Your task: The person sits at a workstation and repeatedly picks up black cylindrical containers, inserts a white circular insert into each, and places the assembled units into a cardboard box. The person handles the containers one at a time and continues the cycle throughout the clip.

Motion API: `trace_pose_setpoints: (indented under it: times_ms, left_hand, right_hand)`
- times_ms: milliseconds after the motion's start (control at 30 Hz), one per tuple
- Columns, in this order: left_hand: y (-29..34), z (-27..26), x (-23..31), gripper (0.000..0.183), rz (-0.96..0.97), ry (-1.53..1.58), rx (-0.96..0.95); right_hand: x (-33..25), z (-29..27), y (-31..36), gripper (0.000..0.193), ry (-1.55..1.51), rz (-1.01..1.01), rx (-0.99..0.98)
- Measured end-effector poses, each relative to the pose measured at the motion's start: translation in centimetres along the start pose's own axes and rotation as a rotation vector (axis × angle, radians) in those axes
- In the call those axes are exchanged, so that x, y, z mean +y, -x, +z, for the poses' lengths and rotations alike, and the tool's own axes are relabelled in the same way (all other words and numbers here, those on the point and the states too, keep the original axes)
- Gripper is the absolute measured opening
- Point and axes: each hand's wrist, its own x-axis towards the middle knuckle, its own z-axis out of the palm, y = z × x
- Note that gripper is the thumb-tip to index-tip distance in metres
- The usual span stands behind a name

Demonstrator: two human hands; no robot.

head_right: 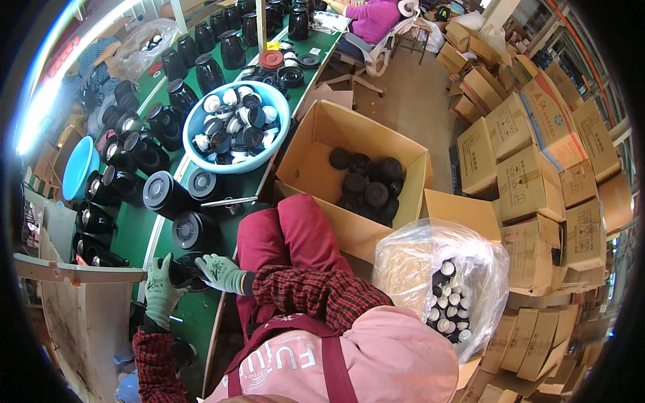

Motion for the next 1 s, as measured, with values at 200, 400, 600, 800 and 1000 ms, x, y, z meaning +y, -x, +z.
trace_pose_setpoints:
  times_ms: [200,400,600,800,1000]
  left_hand:
    - [-0.2,1.7,-0.5,0.104,-0.094,-0.027,0.151]
    - [0.4,0.1,-1.9,0.107,0.272,-0.048,-0.015]
    - [-0.2,1.9,-2.2,0.092,-0.054,0.126,0.045]
    - [-1.3,1.6,0.5,0.072,-0.274,-0.005,0.046]
    - [-2.2,0.6,1.4,0.072,-0.345,-0.003,-0.040]
  right_hand:
    - [0.3,1.0,0.1,0.056,0.044,-0.033,0.073]
    - [0.4,0.9,0.2,0.056,0.052,-0.045,0.097]
    - [0.1,0.6,0.2,0.061,-0.007,-0.016,0.035]
    - [0.1,0.2,0.3,0.062,0.020,-0.007,0.021]
    - [0.2,0.5,0.5,0.056,0.064,-0.053,0.115]
